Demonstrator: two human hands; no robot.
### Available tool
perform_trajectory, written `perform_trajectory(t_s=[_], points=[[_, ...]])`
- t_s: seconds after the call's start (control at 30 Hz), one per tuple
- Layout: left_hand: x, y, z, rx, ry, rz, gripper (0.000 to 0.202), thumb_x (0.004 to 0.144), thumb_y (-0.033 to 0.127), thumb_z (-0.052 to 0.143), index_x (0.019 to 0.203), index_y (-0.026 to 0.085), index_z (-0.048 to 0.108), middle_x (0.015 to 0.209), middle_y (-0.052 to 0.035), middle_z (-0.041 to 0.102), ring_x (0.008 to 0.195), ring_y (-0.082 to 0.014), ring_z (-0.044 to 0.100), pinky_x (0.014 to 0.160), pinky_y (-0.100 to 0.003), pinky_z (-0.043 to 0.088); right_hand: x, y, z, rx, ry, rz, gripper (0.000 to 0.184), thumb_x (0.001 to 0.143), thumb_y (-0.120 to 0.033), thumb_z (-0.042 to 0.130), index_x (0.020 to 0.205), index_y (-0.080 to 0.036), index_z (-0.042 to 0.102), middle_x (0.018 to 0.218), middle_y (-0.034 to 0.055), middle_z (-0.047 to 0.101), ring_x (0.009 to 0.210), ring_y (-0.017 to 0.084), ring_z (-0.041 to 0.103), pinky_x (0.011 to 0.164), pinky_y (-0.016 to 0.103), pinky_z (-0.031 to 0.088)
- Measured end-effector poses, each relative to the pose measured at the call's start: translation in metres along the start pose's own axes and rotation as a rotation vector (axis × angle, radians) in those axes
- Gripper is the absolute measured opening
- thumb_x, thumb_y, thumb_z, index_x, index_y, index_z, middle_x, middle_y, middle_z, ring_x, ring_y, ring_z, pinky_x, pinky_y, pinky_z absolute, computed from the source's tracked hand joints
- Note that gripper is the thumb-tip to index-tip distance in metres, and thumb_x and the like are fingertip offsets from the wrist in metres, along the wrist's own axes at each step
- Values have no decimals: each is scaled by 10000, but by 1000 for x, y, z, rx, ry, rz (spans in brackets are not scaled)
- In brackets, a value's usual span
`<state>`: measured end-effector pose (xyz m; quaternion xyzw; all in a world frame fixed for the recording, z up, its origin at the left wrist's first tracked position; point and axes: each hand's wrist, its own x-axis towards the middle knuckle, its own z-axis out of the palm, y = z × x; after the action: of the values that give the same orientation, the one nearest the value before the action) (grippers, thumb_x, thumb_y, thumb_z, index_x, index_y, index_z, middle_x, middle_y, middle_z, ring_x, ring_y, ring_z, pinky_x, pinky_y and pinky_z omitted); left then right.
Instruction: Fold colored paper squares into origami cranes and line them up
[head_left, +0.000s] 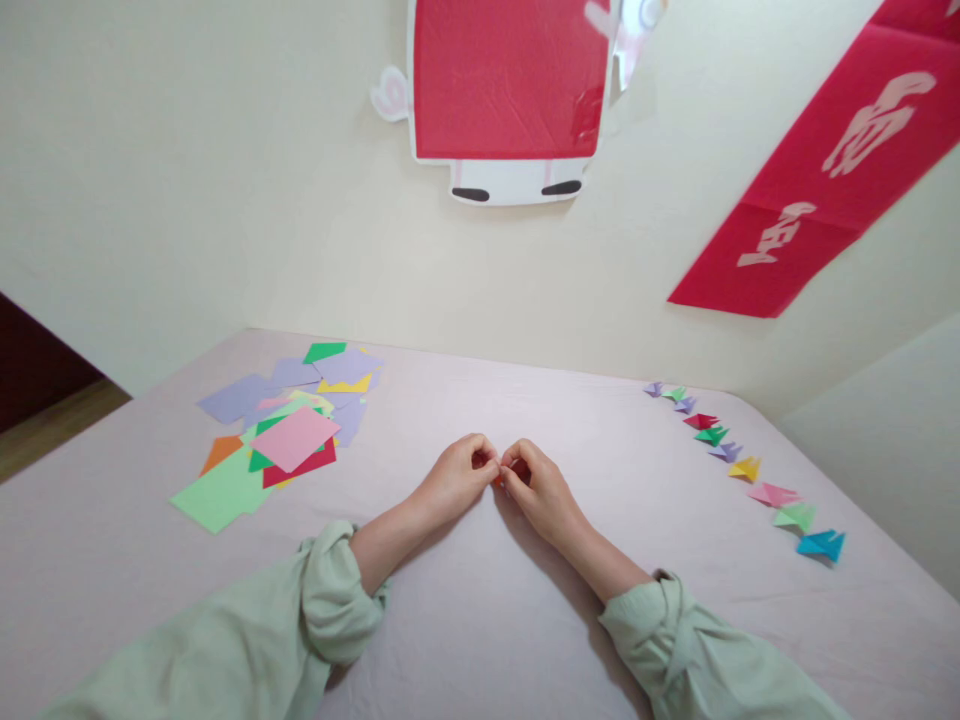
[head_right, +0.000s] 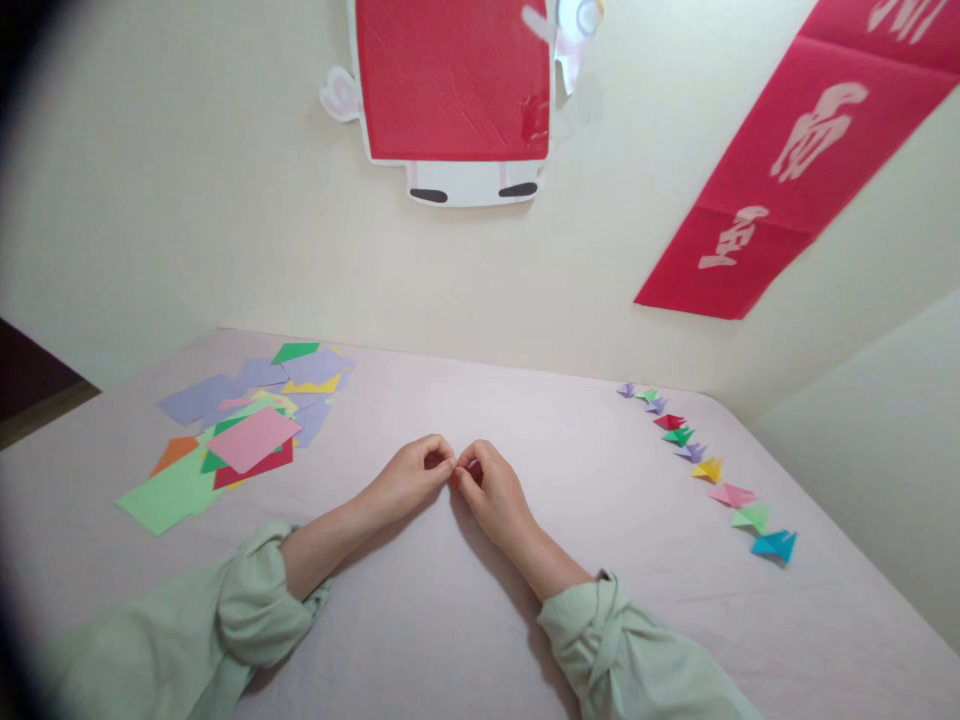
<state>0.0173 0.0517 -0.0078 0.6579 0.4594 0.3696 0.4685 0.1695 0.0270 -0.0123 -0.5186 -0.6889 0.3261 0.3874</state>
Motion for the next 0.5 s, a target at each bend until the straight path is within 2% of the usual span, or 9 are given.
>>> perform_trajectory(t_s=[0.5], points=[[2, 1, -3, 63, -4, -31, 93, 711, 229, 516, 654, 168, 557, 690, -4, 579, 698, -149, 541, 661, -261, 407, 1, 2, 1, -26, 7, -17, 40, 826, -188, 509, 797, -204, 531, 738, -16, 580, 637, 136, 527, 616, 259, 397]])
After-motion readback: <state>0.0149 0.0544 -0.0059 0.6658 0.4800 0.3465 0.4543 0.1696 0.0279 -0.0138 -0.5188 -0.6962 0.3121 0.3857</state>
